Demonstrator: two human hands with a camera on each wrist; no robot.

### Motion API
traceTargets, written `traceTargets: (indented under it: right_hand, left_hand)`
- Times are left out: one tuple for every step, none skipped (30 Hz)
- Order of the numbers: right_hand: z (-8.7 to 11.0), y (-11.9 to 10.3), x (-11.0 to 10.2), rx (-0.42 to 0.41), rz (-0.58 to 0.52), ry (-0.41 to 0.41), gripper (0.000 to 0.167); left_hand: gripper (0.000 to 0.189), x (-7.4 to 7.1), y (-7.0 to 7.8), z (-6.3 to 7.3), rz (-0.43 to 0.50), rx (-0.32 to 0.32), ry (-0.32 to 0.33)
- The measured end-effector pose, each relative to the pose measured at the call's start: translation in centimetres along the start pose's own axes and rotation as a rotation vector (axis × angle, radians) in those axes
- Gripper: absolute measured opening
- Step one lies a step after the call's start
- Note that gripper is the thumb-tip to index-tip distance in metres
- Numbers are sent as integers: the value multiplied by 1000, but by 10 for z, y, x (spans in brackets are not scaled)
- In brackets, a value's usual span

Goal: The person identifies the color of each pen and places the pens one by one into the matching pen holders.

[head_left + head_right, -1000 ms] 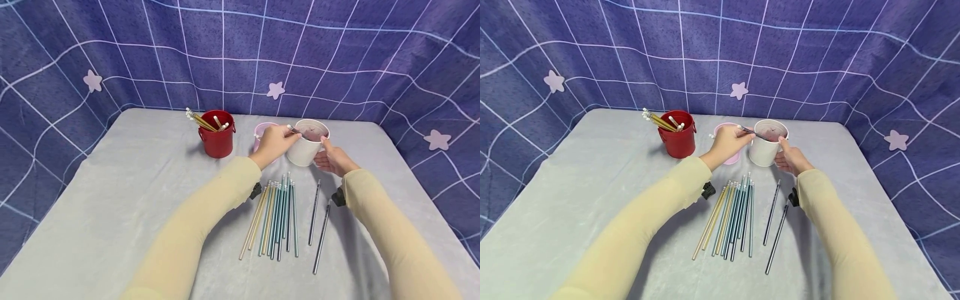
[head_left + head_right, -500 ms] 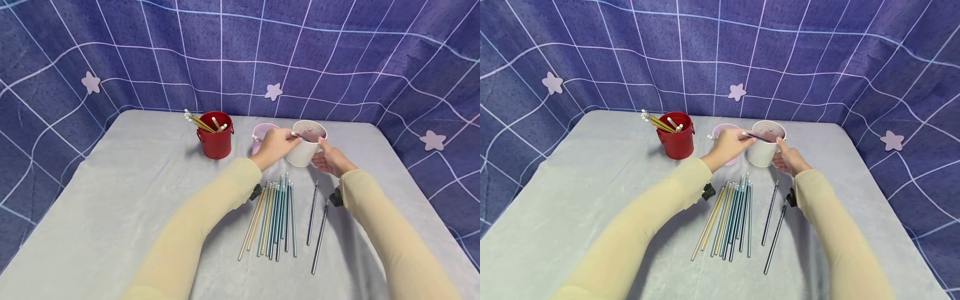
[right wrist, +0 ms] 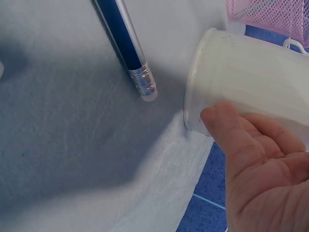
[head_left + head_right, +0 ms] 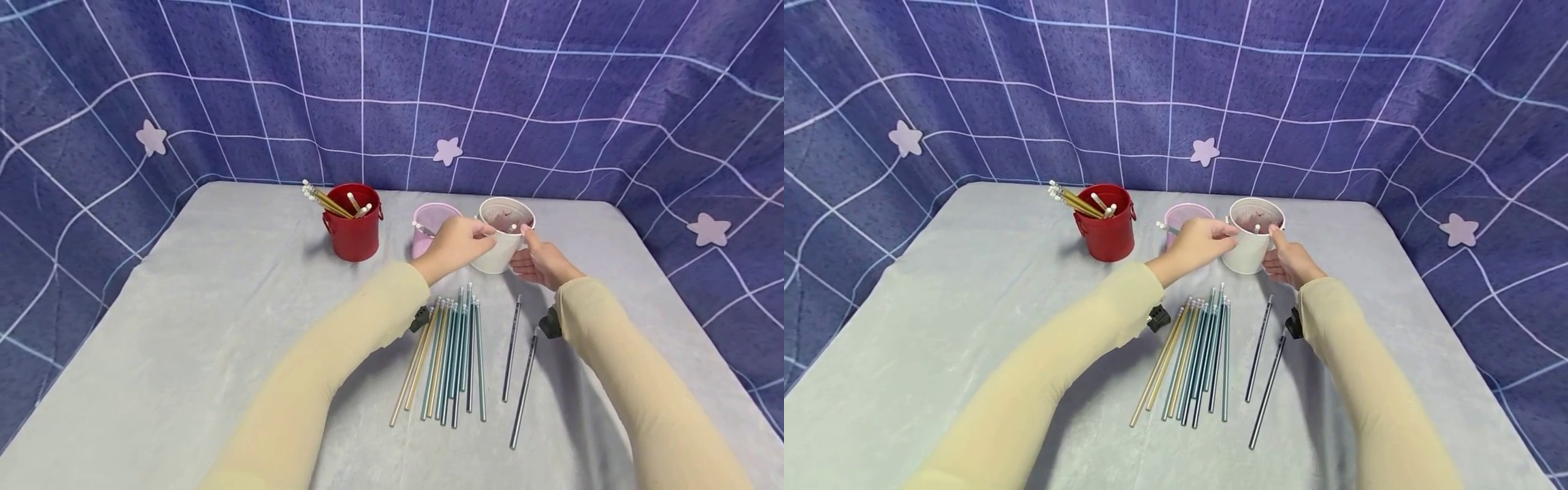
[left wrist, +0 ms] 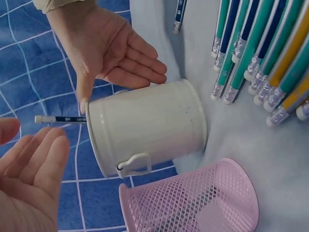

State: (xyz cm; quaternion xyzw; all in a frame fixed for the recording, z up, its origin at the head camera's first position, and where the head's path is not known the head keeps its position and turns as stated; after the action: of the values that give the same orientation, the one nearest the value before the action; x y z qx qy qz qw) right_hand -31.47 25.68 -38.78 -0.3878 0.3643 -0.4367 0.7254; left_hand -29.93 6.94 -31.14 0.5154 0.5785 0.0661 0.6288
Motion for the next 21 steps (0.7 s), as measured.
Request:
traceTargets:
  right_hand:
    - [0, 0, 0, 0, -2, -4, 96]
    - [0, 0, 0, 0, -6, -6, 96]
    - [0, 0, 0, -1, -10, -9, 95]
    - [1, -1, 0, -1, -15, -11, 95]
    - [1, 0, -1, -1, -14, -11, 95]
    - [2, 0, -1, -1, -14, -12, 95]
    - [2, 0, 0, -2, -10, -17, 95]
    - [2, -1, 0, -2, -5, -21, 95]
    - [1, -1, 1, -3, 0, -24, 95]
    - [1, -1, 2, -4, 4, -28, 95]
    - [1, -1, 2, -5, 9, -31, 96]
    - [1, -2, 3, -8, 11, -35, 95]
    - [1, -2, 2, -11, 11, -34, 96]
    - [2, -2, 2, -13, 14, -35, 96]
    - [2, -2, 2, -17, 15, -36, 96]
    - [3, -3, 2, -18, 17, -34, 96]
    - [3, -2, 2, -19, 20, -33, 96]
    - [3, -2, 1, -18, 26, -32, 96]
    - [3, -2, 2, -16, 32, -28, 96]
    - [3, -2, 2, -14, 37, -29, 96]
    - [2, -1, 2, -11, 39, -28, 96]
  left_hand:
    - [20, -1, -2, 2, -12, -5, -18]
    - [18, -2, -5, 4, -32, -22, -53]
    - [19, -3, -9, 8, -39, -52, -100]
    - [23, -4, -14, 12, -36, -97, -160]
    - [23, -6, -20, 18, -1, -169, -222]
    - [25, -7, -28, 24, 30, -242, -291]
    - [25, -11, -38, 34, 67, -324, -346]
    - [24, -16, -48, 44, 116, -407, -385]
    - [25, -21, -59, 54, 171, -480, -404]
    - [30, -28, -71, 64, 229, -546, -404]
    - [36, -35, -83, 74, 290, -599, -389]
    - [43, -43, -95, 83, 338, -636, -371]
    - [48, -51, -106, 91, 394, -669, -339]
    - [52, -59, -116, 98, 449, -697, -309]
    - [56, -67, -126, 104, 507, -720, -274]
    - [60, -74, -133, 110, 567, -744, -230]
    - [63, -82, -139, 114, 617, -759, -188]
    - [66, -90, -145, 118, 660, -774, -144]
    - [69, -96, -149, 120, 694, -786, -98]
    - [72, -103, -152, 122, 719, -797, -55]
    - [74, -109, -154, 123, 745, -805, -12]
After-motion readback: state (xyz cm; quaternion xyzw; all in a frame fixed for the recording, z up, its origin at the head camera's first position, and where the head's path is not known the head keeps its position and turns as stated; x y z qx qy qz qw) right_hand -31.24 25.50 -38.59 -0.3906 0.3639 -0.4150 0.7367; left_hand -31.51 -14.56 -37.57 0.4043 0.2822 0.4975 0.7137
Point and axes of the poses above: each hand's wrist, its own z-axis away from the middle knuckle, its own x-axis out of the palm, y = z × x, the point moved 4 cm from there along -z, towards the middle knuckle, and after that the axes turned 6 degrees about -y, right-handed, at the moved point
